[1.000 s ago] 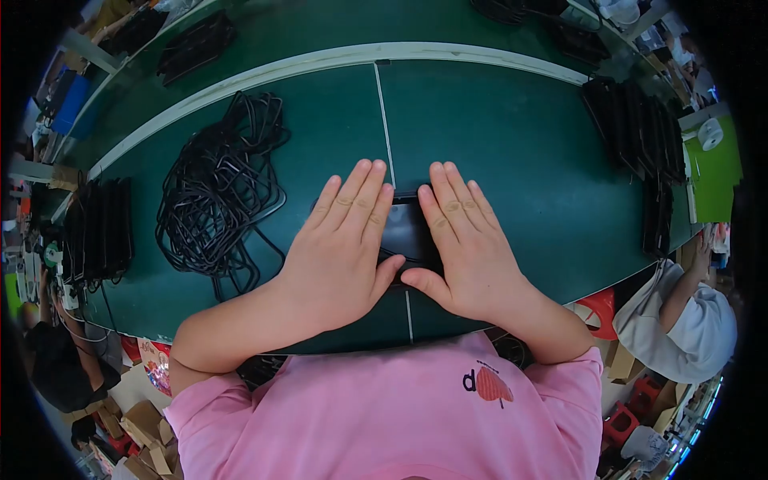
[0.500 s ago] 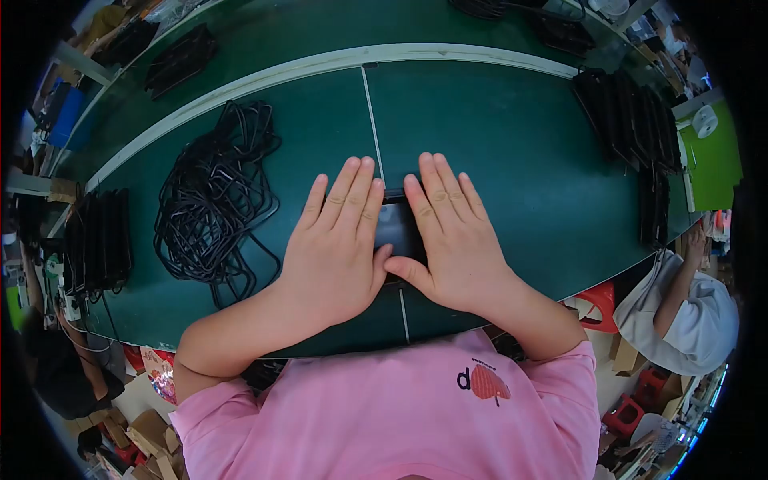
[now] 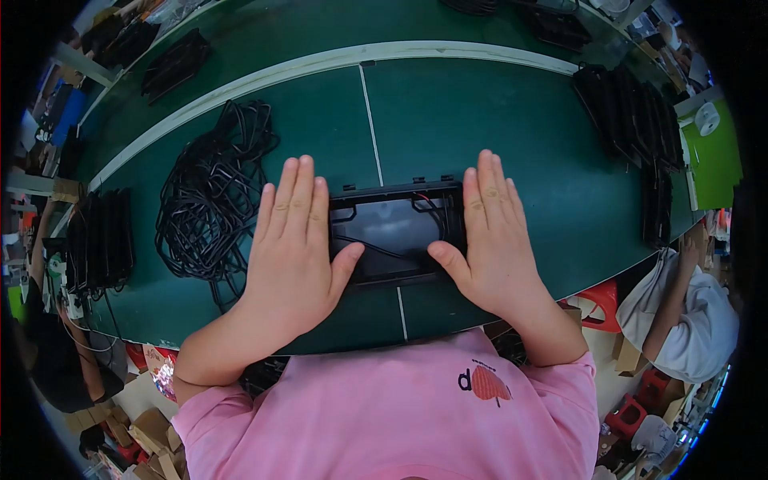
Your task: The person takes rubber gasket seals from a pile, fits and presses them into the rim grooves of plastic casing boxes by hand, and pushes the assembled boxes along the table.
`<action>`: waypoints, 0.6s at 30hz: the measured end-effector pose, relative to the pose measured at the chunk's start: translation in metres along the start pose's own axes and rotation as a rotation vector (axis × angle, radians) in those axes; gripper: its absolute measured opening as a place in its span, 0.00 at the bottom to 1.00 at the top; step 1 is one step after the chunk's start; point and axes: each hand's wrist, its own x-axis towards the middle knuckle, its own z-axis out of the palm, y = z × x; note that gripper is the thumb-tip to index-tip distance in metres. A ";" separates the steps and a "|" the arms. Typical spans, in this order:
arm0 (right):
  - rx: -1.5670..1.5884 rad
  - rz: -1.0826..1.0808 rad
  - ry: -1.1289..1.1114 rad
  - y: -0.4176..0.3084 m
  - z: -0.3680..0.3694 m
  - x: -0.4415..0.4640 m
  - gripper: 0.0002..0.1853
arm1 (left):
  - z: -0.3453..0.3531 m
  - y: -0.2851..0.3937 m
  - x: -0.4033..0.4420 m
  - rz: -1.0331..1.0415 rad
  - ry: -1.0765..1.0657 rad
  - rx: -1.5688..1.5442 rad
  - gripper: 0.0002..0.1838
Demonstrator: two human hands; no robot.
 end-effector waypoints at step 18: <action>0.027 -0.199 -0.066 -0.019 0.004 0.031 0.41 | 0.018 0.013 0.010 0.223 -0.080 -0.194 0.47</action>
